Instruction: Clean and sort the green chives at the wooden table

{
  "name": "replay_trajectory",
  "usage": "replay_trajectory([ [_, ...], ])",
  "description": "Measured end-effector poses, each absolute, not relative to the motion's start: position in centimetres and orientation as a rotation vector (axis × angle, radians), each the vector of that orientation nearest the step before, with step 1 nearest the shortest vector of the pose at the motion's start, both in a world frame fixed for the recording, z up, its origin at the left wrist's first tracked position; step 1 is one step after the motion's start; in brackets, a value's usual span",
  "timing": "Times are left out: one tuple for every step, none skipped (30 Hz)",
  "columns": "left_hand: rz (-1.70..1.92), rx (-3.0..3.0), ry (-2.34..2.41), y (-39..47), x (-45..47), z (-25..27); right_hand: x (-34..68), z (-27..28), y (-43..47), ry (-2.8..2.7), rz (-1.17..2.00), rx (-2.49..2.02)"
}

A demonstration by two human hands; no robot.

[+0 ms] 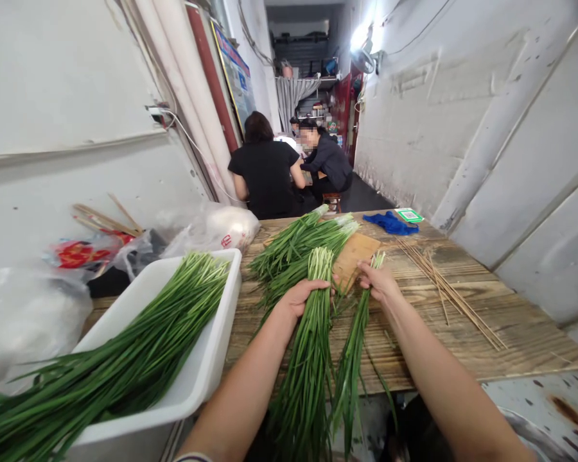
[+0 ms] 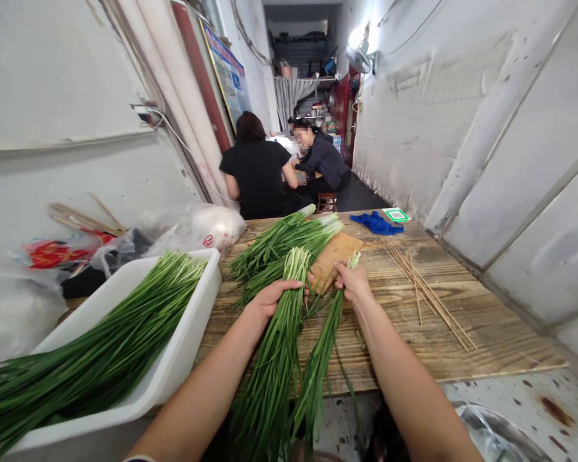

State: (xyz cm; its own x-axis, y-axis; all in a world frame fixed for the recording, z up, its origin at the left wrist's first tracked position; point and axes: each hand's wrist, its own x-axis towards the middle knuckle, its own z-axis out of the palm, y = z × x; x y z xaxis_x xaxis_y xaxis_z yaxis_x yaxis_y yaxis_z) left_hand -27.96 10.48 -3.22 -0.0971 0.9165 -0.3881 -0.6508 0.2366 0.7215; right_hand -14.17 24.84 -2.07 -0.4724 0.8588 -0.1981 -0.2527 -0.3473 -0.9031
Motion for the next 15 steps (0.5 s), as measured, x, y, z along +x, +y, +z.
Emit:
replay_trajectory([
  [1.355, 0.36, 0.963, 10.5, -28.0, -3.3, -14.1, -1.8, 24.8, -1.093, 1.818, -0.906],
  [1.352, 0.372, 0.934, 10.5, -28.0, -3.4, -14.0, -1.6, 24.7, -1.088, 1.765, -0.901],
  [1.351, 0.383, 0.905, 10.4, -27.9, -3.5, -13.9, -1.4, 24.6, -1.093, 1.751, -0.886],
  [1.35, 0.39, 0.884, 10.4, -27.8, -3.4, -13.8, -1.2, 24.3, -1.115, 1.776, -0.864],
  [1.347, 0.392, 0.874, 10.4, -27.7, -3.4, -13.8, -1.1, 24.0, -1.156, 1.828, -0.844],
  [1.344, 0.392, 0.874, 10.3, -27.6, -3.3, -13.8, -1.0, 23.7, -1.209, 1.88, -0.833],
  [1.341, 0.389, 0.881, 10.3, -27.5, -3.2, -13.9, -1.0, 23.3, -1.269, 1.918, -0.829],
  [1.336, 0.388, 0.89, 10.2, -27.4, -3.1, -14.0, -1.0, 22.9, -1.329, 1.943, -0.83],
  [1.332, 0.39, 0.897, 10.2, -27.4, -3.0, -14.1, -1.1, 22.6, -1.383, 1.962, -0.83],
  [1.325, 0.392, 0.903, 10.2, -27.3, -3.0, -14.2, -1.1, 22.3, -1.43, 1.981, -0.829],
  [1.317, 0.393, 0.91, 10.2, -27.3, -2.9, -14.3, -1.2, 22.1, -1.469, 2.004, -0.821],
  [1.308, 0.39, 0.923, 10.2, -27.3, -2.9, -14.3, -1.2, 22.0, -1.5, 2.03, -0.81],
  [1.298, 0.381, 0.943, 10.2, -27.4, -2.9, -14.3, -1.2, 21.9, -1.524, 2.056, -0.799],
  [1.292, 0.369, 0.969, 10.2, -27.4, -2.9, -14.3, -1.2, 21.8, -1.534, 2.07, -0.793],
  [1.293, 0.355, 1.0, 10.3, -27.4, -2.9, -14.2, -1.1, 21.8, -1.531, 2.073, -0.79],
])
